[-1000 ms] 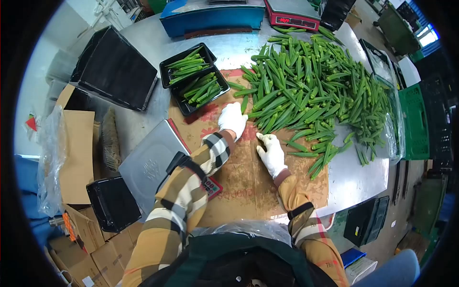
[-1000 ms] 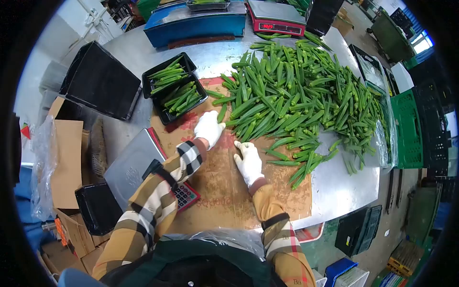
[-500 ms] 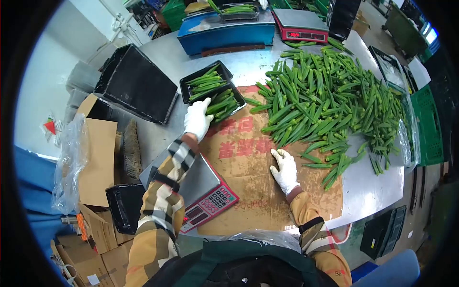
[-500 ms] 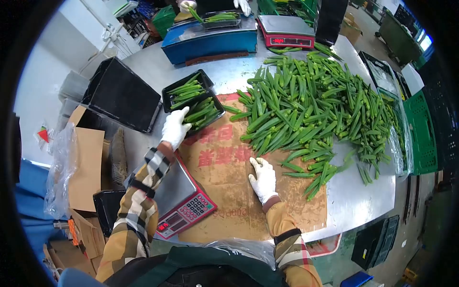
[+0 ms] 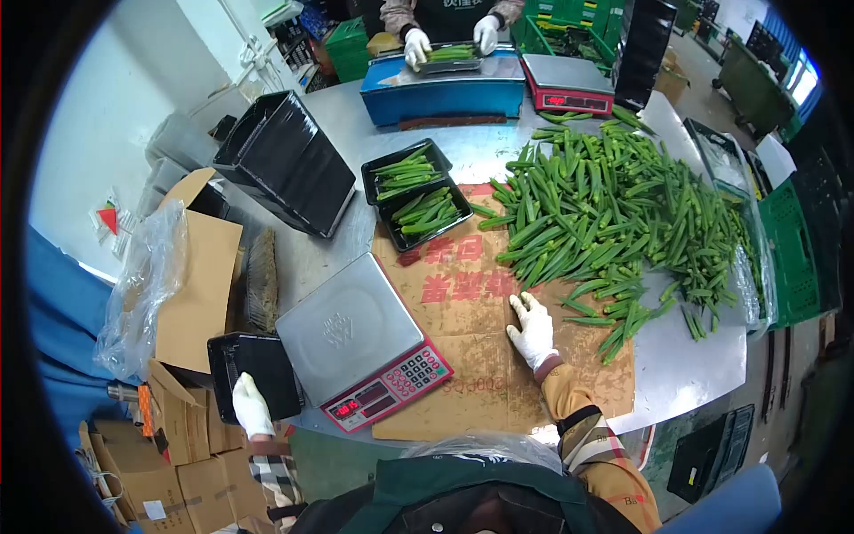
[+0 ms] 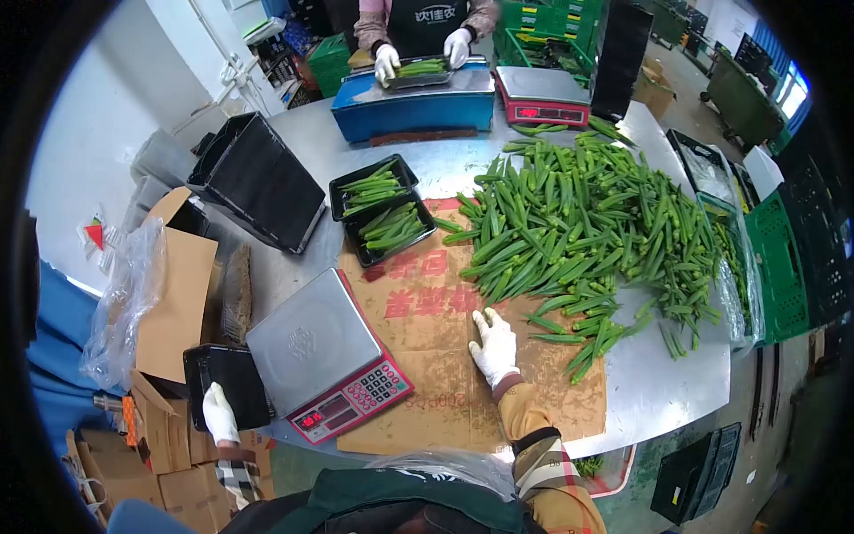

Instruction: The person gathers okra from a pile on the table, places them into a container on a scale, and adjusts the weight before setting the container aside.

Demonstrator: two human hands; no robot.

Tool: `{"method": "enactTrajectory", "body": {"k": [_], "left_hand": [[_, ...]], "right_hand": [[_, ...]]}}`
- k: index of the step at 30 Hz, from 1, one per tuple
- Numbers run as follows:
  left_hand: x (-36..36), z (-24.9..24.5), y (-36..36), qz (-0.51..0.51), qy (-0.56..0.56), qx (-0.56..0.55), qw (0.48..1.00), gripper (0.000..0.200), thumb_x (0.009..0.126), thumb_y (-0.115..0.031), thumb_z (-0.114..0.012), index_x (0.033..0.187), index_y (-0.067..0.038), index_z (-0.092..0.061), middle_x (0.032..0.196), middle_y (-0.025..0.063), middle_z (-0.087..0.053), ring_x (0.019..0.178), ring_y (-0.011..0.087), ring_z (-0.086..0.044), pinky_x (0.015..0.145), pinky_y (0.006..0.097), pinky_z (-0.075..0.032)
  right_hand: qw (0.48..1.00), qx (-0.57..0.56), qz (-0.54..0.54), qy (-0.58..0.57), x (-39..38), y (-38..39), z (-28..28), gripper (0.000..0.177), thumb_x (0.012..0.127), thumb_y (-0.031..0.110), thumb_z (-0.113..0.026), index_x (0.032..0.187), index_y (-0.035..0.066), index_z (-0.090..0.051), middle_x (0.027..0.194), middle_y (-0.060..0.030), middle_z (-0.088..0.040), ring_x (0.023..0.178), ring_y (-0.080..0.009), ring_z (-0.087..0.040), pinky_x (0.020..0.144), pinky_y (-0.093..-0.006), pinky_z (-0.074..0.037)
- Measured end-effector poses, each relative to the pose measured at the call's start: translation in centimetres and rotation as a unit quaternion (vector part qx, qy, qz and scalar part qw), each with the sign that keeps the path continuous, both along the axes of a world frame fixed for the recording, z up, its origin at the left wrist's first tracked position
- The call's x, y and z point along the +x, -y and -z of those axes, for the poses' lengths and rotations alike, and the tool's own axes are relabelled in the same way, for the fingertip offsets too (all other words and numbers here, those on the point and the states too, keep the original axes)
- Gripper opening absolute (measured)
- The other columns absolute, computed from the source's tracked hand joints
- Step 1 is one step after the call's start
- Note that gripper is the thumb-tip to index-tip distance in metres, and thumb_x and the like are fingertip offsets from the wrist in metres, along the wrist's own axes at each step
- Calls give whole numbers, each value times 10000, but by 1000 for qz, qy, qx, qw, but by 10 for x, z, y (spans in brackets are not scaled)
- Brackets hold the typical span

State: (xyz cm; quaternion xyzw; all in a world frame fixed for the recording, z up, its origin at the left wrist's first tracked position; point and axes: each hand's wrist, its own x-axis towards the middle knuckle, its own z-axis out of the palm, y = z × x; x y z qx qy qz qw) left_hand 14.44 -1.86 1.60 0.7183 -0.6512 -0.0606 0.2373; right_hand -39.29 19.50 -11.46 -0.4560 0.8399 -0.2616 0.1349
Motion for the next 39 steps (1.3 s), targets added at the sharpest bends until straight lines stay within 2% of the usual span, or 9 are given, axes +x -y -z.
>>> {"method": "enactTrajectory", "body": {"k": [7, 13, 17, 19, 24, 27, 33, 36, 39], "left_hand": [[29, 7, 15, -42, -396, -43, 916, 277, 972, -189, -661, 1081, 56, -729, 987, 30, -699, 878, 122, -587, 859, 295, -490], [-21, -33, 9, 0, -213, -310, 926, 209, 983, -103, -649, 1101, 53, -723, 1110, 147, -727, 983, 215, -660, 913, 322, -519], [-128, -36, -31, 250, -129, -70, 957, 189, 917, -123, -717, 1083, -41, -754, 1072, 117, -717, 961, 232, -635, 930, 355, -488], [-139, -28, -26, 407, 121, 15, 905, 275, 874, -105, -734, 1142, -41, -741, 1087, 135, -708, 1002, 281, -630, 975, 402, -472], [-282, -72, -58, 415, -170, 124, 885, 422, 944, -70, -642, 1358, 1, -599, 1291, 160, -658, 1194, 257, -620, 1064, 358, -445], [-387, -57, -53, 474, -401, 278, 733, 478, 1040, -137, -552, 1475, 32, -449, 1408, 159, -587, 1302, 201, -531, 1122, 320, -385], [-566, 40, 3, 428, -333, 362, 758, 574, 954, -357, -700, 1332, 52, -562, 1139, 91, -640, 1001, 160, -575, 885, 323, -463], [-614, 118, 38, 360, -351, 492, 711, 502, 951, -482, -667, 1183, -36, -676, 1155, 75, -681, 1029, 148, -598, 887, 307, -459], [-633, 130, 30, 439, -305, 401, 744, 647, 892, -526, -706, 1273, -8, -631, 1146, 103, -699, 1073, 229, -616, 963, 340, -455]], "right_hand": [[997, -2, -56, -46, 17, -30, 11, 713, 747, 196, -788, 1418, 107, -567, 1489, -207, -481, 1303, -398, -506, 1122, -424, -411], [998, 6, -37, -58, 38, -64, 4, 636, 791, 241, -745, 1389, 91, -586, 1497, -192, -471, 1321, -367, -481, 1128, -431, -384], [992, -99, 26, 73, 25, -74, 7, 536, 842, 224, -714, 1345, 68, -611, 1419, -177, -556, 1295, -355, -519, 1126, -422, -388], [960, -202, 105, 161, 9, -88, -7, 494, 856, 194, -704, 1325, 59, -623, 1374, -181, -593, 1274, -347, -545, 1114, -418, -404], [819, -348, 395, 230, -74, -140, 10, 370, 959, 34, -605, 1323, -32, -594, 1259, -154, -661, 1164, -224, -629, 1020, -324, -494], [698, -390, 367, 475, -107, -138, -3, 401, 966, 114, -653, 1344, -6, -589, 1217, -118, -671, 1043, -174, -655, 949, -322, -531], [549, -408, 350, 640, -151, -72, 44, 498, 963, 255, -692, 1380, 42, -521, 1155, -50, -643, 993, -151, -607, 876, -354, -526], [606, -339, 377, 614, -152, -47, 1, 749, 906, 378, -746, 1476, 30, -408, 1486, -126, -450, 1335, -294, -441, 1058, -464, -439], [656, -267, 367, 603, -154, -33, -16, 738, 882, 387, -765, 1462, 80, -426, 1455, -122, -477, 1309, -293, -467, 985, -502, -485]]}}
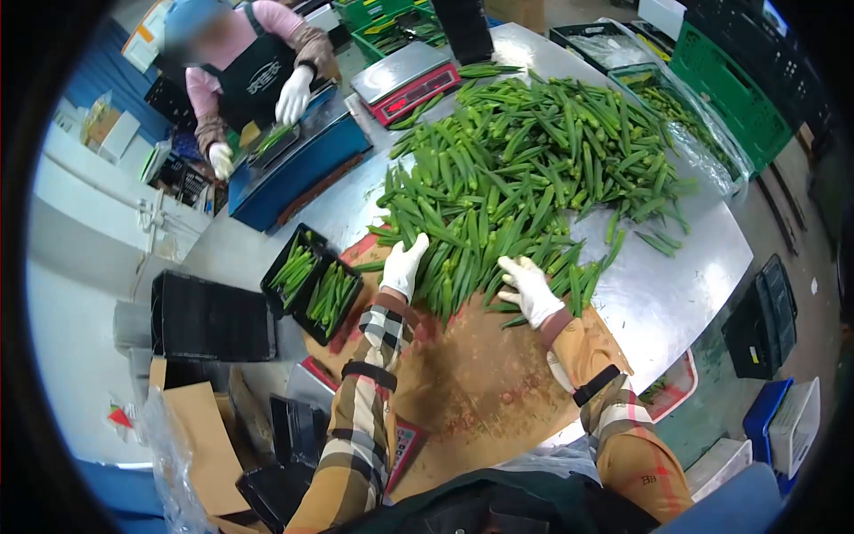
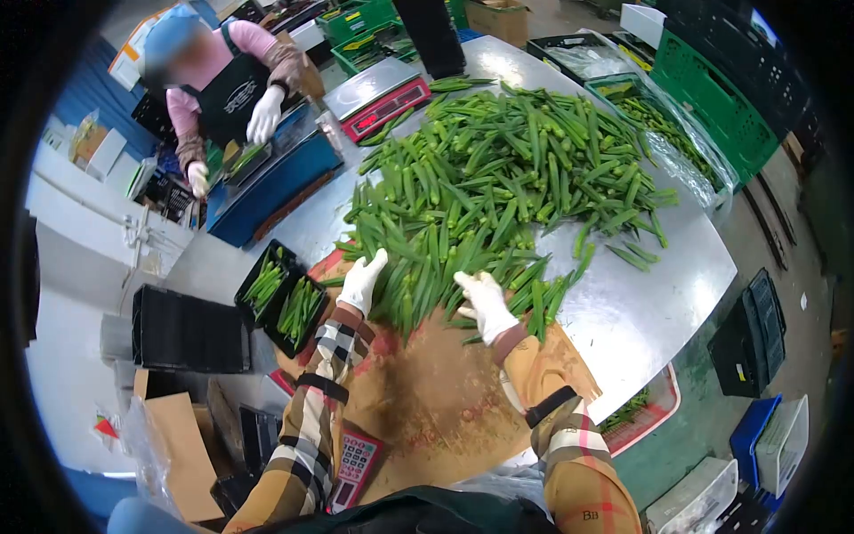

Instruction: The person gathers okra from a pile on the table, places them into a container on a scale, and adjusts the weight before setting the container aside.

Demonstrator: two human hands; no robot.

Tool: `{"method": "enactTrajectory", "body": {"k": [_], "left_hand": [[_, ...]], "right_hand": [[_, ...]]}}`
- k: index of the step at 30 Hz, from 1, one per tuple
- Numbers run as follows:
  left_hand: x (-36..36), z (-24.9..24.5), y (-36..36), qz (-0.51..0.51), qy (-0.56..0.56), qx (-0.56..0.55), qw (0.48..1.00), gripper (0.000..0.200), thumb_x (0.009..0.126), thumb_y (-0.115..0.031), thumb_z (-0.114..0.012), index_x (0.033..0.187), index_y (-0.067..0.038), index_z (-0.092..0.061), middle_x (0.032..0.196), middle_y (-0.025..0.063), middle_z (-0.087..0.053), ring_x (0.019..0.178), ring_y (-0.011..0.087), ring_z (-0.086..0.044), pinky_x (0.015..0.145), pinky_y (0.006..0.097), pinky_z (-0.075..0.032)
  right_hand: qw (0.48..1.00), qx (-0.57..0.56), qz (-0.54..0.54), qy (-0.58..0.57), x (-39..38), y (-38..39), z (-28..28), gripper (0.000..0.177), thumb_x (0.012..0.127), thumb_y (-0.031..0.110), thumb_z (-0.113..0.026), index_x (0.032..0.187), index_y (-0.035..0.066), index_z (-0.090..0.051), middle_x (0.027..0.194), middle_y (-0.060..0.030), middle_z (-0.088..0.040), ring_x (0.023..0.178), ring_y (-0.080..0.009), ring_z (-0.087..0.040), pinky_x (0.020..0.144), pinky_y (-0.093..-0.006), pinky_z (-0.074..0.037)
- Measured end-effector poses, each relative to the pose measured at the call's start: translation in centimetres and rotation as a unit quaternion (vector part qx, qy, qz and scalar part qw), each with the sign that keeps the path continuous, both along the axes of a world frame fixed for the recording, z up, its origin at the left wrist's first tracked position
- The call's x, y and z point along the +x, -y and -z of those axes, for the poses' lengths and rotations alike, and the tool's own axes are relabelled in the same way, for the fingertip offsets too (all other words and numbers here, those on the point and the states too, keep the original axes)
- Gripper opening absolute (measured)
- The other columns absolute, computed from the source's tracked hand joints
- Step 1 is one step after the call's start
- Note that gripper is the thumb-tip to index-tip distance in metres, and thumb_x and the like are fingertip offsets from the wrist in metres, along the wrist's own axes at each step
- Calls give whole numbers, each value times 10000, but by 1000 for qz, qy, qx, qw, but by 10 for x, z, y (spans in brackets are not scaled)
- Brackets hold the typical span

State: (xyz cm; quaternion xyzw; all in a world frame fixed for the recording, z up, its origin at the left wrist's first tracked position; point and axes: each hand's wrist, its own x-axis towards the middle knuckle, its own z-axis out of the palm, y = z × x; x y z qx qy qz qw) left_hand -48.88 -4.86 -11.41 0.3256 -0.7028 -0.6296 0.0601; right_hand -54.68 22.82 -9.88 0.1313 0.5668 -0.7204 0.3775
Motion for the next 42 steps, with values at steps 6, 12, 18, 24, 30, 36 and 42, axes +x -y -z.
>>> {"method": "enactTrajectory", "body": {"k": [6, 12, 18, 24, 30, 36, 42], "left_hand": [[-33, -38, -81, 47, 105, -343, 932, 878, 827, -639, -689, 1439, -33, -523, 1382, 240, -596, 1272, 403, -564, 1086, 418, -411], [-37, -10, -68, 75, -26, -96, 992, 656, 826, -352, -830, 1332, -11, -589, 1183, 112, -707, 1021, 212, -672, 931, 327, -522], [1, -7, -88, 83, -73, 81, 991, 453, 910, -210, -757, 1293, -18, -610, 1168, 49, -683, 1033, 138, -621, 935, 298, -495], [57, -31, -136, 54, 11, 179, 982, 467, 988, -279, -648, 1391, -66, -548, 1271, 41, -630, 1128, 155, -583, 948, 331, -472], [119, -88, -180, 80, -94, 300, 946, 459, 1038, -313, -586, 1436, -93, -523, 1321, 40, -601, 1176, 164, -571, 967, 339, -491], [203, -36, -163, 107, -41, 45, 992, 519, 986, -151, -660, 1441, 33, -493, 1447, 160, -555, 1318, 205, -535, 1100, 335, -434], [228, -5, -150, -20, -61, -61, 996, 602, 960, -186, -672, 1469, 47, -448, 1481, 223, -511, 1353, 269, -518, 1136, 363, -399]], "right_hand": [[994, 79, -53, -58, -8, 17, -3, 611, 844, 470, -792, 1236, 107, -496, 1192, -68, -572, 1106, -256, -548, 908, -581, -496], [995, 82, 13, -51, 8, 23, -30, 692, 865, 235, -801, 1376, -1, -398, 1398, -189, -526, 1173, -263, -581, 954, -407, -511], [966, 166, -15, -195, 27, 39, 20, 1110, 774, 441, -849, 1556, -61, -243, 1569, -265, -303, 1451, -361, -343, 1188, -365, -323], [980, 42, -62, -186, 63, 10, 30, 972, 867, 344, -787, 1578, -20, -233, 1616, -211, -299, 1511, -301, -264, 1217, -382, -262], [969, -238, -30, -58, 124, -41, -60, 708, 943, 130, -688, 1555, 57, -340, 1409, -101, -551, 1160, -215, -606, 945, -335, -541], [978, -22, 29, -204, 133, -128, -7, 487, 938, 35, -657, 1412, 8, -543, 1285, -69, -636, 1124, -168, -613, 978, -305, -513], [889, 182, 74, -413, 121, -174, 40, 525, 894, 46, -688, 1397, 0, -549, 1378, -174, -595, 1206, -264, -598, 1054, -366, -467]]}}
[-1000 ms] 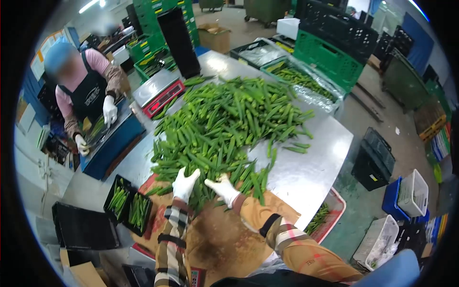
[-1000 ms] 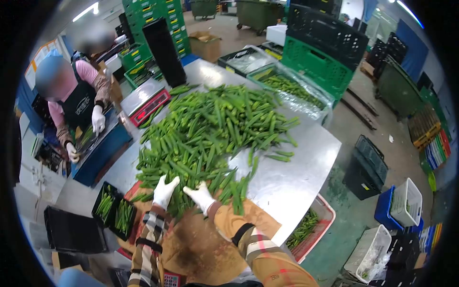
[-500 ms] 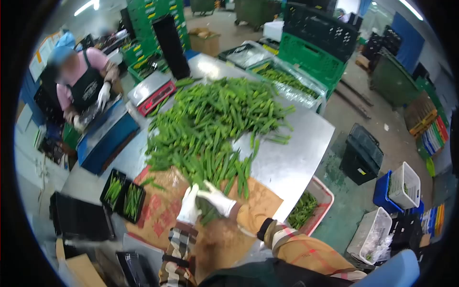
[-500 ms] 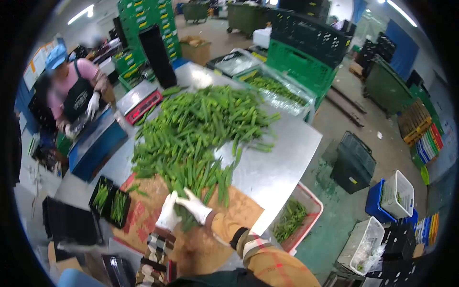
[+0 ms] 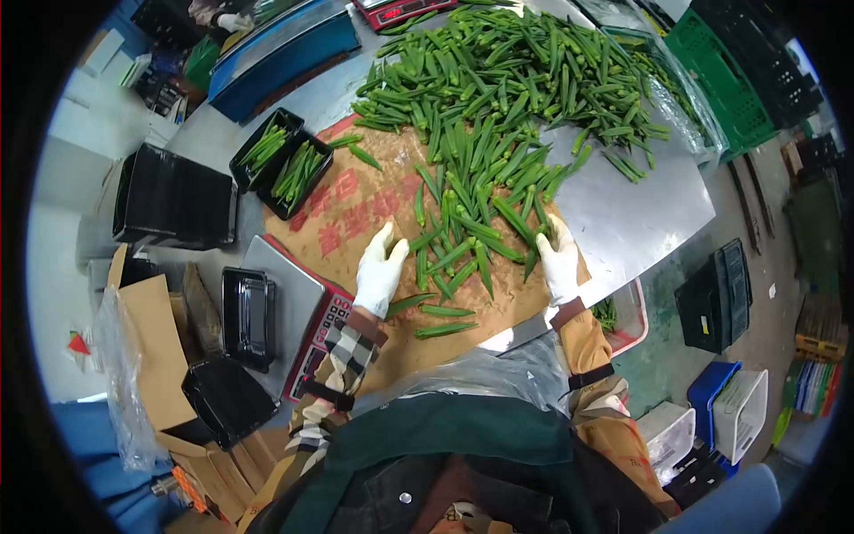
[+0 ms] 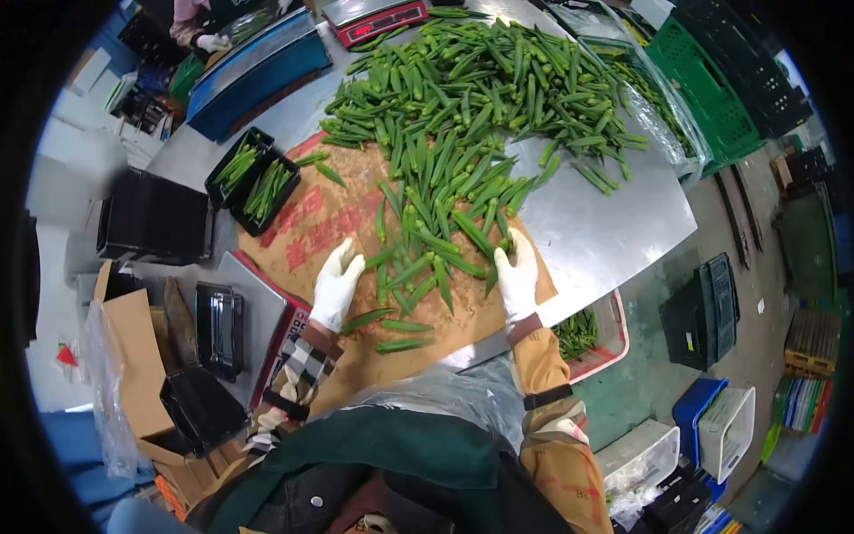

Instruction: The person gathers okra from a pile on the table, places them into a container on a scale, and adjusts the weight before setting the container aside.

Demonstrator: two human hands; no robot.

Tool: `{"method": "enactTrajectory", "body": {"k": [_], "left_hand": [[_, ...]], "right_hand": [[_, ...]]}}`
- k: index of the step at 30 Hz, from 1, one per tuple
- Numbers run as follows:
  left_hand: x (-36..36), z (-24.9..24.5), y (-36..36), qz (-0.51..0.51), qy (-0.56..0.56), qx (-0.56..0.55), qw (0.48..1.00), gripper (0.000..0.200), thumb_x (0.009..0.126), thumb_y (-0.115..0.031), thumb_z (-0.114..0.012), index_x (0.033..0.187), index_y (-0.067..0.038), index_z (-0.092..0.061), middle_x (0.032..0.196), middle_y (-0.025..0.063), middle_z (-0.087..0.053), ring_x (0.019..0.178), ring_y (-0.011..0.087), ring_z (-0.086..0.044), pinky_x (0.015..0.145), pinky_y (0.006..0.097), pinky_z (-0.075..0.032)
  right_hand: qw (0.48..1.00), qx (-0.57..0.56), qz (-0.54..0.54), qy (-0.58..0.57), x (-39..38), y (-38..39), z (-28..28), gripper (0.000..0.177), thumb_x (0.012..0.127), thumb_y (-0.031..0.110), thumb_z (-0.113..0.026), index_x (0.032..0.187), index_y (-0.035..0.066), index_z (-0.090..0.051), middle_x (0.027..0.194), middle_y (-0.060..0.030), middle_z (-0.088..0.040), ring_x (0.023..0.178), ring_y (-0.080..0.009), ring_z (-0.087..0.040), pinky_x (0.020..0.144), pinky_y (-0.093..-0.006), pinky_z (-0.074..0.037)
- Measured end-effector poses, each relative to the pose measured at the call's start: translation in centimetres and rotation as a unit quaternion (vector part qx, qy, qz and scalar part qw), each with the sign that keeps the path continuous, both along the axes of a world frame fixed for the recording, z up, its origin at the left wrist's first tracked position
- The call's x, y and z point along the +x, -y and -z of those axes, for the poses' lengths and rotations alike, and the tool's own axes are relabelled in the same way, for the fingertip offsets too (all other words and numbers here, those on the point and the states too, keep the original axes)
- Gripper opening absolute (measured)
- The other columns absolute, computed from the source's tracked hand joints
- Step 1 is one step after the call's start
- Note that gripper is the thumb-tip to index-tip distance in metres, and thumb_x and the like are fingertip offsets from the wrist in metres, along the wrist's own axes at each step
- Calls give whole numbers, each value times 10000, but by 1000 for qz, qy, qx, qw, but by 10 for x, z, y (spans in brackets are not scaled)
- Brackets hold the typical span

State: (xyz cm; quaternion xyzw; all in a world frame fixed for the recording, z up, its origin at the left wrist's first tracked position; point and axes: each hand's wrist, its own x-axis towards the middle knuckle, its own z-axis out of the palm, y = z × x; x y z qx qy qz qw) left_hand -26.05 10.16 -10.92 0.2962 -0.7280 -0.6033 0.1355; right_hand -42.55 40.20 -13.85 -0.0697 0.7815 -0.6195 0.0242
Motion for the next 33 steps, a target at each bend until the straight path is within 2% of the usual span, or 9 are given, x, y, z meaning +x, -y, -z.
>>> {"method": "enactTrajectory", "body": {"k": [2, 10, 15, 17, 18, 21, 24, 29, 33], "left_hand": [[-20, -28, -9, 62, 28, -158, 985, 613, 937, -241, -678, 1449, 33, -481, 1448, 224, -540, 1348, 321, -517, 1148, 389, -377], [-26, -37, -56, 291, 163, -493, 803, 750, 889, -468, -663, 1550, -250, -384, 1644, 190, -228, 1467, 497, -244, 1152, 670, -213], [30, -49, -61, 345, 132, -467, 803, 758, 892, -477, -662, 1562, -277, -370, 1656, 195, -179, 1489, 537, -134, 1146, 722, -155], [50, -53, -63, 327, 131, -426, 834, 706, 923, -431, -640, 1552, -226, -394, 1646, 185, -221, 1492, 514, -154, 1170, 667, -184], [60, -52, -63, 306, 124, -399, 856, 685, 933, -402, -636, 1545, -196, -407, 1638, 184, -248, 1492, 504, -170, 1183, 634, -201], [92, -52, -65, 169, 71, -335, 924, 559, 918, -208, -690, 1444, -107, -529, 1469, 143, -513, 1375, 359, -448, 1141, 450, -370], [120, -57, -63, 93, 48, -296, 950, 444, 914, -125, -702, 1351, -88, -626, 1321, 128, -650, 1243, 300, -592, 1071, 378, -461], [144, -55, -65, 14, 82, -210, 974, 291, 944, -118, -672, 1229, -68, -699, 1202, 120, -705, 1128, 270, -650, 995, 367, -507], [117, -70, -62, -7, 69, -189, 979, 259, 961, -94, -643, 1208, -51, -708, 1179, 125, -717, 1099, 247, -667, 983, 348, -509]], "right_hand": [[965, 195, -36, -170, -5, 19, -26, 569, 860, 61, -710, 1402, 11, -542, 1395, -187, -582, 1247, -316, -571, 1094, -399, -435], [822, 404, -312, -252, 18, 77, -37, 818, 839, 325, -732, 1559, 217, -359, 1554, -113, -421, 1428, -379, -361, 1220, -573, -174], [806, 426, -324, -252, 41, 38, -29, 765, 878, 345, -703, 1556, 215, -374, 1555, -98, -431, 1416, -367, -384, 1221, -586, -145], [817, 408, -340, -224, 41, 33, -28, 649, 879, 346, -707, 1474, 176, -511, 1517, -114, -483, 1410, -373, -401, 1222, -594, -129], [839, 365, -283, -288, 40, 36, -26, 476, 877, 313, -719, 1319, 148, -656, 1327, -107, -639, 1274, -349, -526, 1153, -535, -290], [910, 250, -171, -284, 19, 72, -47, 264, 866, 224, -730, 1115, 142, -751, 944, -37, -724, 940, -267, -618, 844, -416, -448], [935, 228, -152, -227, -11, 119, -43, 262, 871, 223, -718, 1108, 118, -759, 1030, -88, -732, 937, -311, -631, 830, -433, -487], [881, 413, -161, -167, -38, 171, -29, 560, 834, 232, -777, 1347, 83, -612, 1044, -150, -714, 1011, -332, -662, 926, -422, -518], [967, 185, -175, -8, -51, 162, -19, 472, 825, 168, -766, 1273, 73, -655, 1005, -136, -704, 926, -280, -672, 847, -367, -533]]}}
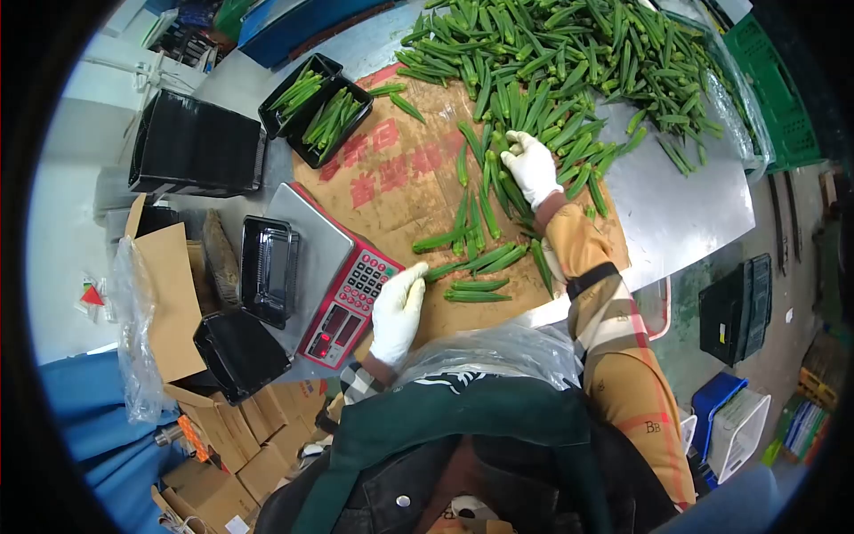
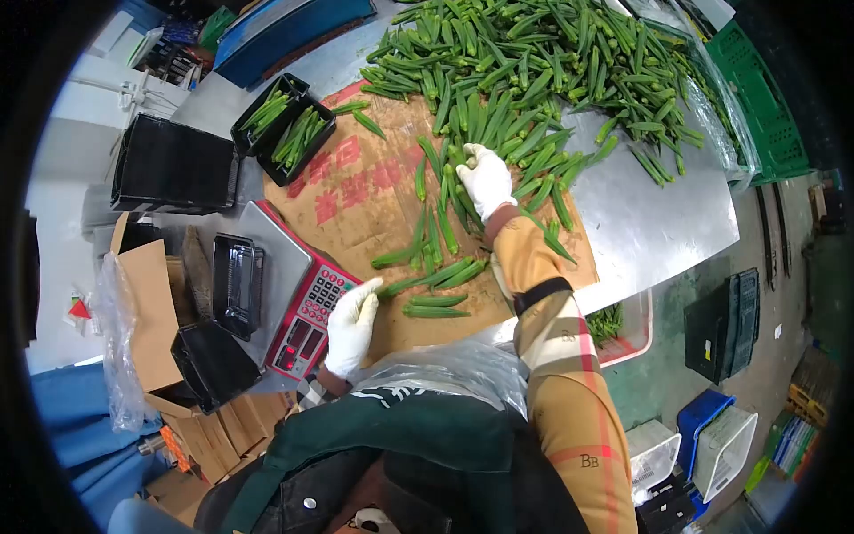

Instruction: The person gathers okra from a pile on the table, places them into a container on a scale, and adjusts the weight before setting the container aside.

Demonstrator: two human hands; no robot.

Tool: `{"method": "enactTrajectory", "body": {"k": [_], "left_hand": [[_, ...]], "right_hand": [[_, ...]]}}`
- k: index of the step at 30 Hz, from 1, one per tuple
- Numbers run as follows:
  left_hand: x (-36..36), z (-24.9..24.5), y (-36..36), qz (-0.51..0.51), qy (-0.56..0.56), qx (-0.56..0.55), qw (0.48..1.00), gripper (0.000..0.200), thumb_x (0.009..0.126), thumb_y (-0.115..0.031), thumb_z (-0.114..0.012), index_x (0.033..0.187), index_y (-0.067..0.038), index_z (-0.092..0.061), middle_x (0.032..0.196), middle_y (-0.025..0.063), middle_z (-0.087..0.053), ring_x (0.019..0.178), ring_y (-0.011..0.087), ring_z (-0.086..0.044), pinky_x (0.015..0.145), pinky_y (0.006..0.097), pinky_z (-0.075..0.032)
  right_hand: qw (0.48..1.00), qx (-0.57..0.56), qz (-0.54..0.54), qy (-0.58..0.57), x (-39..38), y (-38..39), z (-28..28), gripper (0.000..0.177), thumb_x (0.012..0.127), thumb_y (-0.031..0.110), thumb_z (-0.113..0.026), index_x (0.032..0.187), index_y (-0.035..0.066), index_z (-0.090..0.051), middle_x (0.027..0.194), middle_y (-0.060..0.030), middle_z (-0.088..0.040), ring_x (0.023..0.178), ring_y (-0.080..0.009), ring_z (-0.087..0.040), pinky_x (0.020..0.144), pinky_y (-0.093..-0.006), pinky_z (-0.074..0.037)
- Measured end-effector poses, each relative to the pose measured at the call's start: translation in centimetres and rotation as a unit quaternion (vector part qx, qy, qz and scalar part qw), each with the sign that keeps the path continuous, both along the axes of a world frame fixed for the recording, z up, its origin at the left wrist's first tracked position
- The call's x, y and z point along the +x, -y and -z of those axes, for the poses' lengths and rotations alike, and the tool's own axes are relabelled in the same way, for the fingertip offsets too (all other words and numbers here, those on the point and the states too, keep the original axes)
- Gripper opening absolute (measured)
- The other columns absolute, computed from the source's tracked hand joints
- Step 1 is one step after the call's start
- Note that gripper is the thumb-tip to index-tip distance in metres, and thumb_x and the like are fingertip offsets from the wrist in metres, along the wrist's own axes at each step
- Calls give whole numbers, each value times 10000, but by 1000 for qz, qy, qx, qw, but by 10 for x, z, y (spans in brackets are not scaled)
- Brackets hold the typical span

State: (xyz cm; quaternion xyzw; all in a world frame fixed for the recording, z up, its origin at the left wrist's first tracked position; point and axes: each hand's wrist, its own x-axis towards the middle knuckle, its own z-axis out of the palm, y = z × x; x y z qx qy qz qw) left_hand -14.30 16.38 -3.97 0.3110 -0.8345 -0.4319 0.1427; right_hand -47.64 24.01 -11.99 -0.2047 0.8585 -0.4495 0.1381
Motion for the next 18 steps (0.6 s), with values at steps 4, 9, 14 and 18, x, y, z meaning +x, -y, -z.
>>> {"method": "enactTrajectory", "body": {"k": [4, 9, 14, 18], "left_hand": [[-42, -2, 20, -13, -34, 20, 999, 270, 986, -68, -595, 1237, -47, -692, 1215, 126, -707, 1128, 229, -657, 1017, 330, -485], [-63, -17, 65, -112, -114, 105, 982, 261, 1022, -76, -551, 1241, -15, -680, 1233, 87, -702, 1164, 175, -635, 1038, 306, -466], [-65, 5, 59, -24, -64, 95, 993, 269, 995, -93, -613, 1249, -31, -677, 1195, 94, -714, 1145, 177, -643, 1037, 299, -465], [-67, 50, 36, 118, 42, -160, 979, 321, 858, -88, -718, 1178, -73, -695, 1118, 158, -679, 1076, 324, -621, 971, 403, -495]], "right_hand": [[988, -155, 13, 20, 11, -43, -17, 402, 855, 155, -764, 1202, -21, -663, 926, -71, -613, 813, -162, -608, 785, -292, -514], [973, -208, 30, 95, 63, -131, -63, 283, 889, 49, -722, 1150, -15, -634, 1034, -37, -664, 921, -96, -617, 821, -258, -509], [988, 120, 34, -91, 117, -176, -30, 318, 857, 114, -739, 1143, 19, -635, 1024, -158, -683, 907, -295, -674, 818, -378, -542], [977, 148, -4, -154, 149, -157, 2, 402, 871, 122, -703, 1238, 0, -594, 1131, -209, -637, 1038, -350, -641, 904, -416, -520]]}}
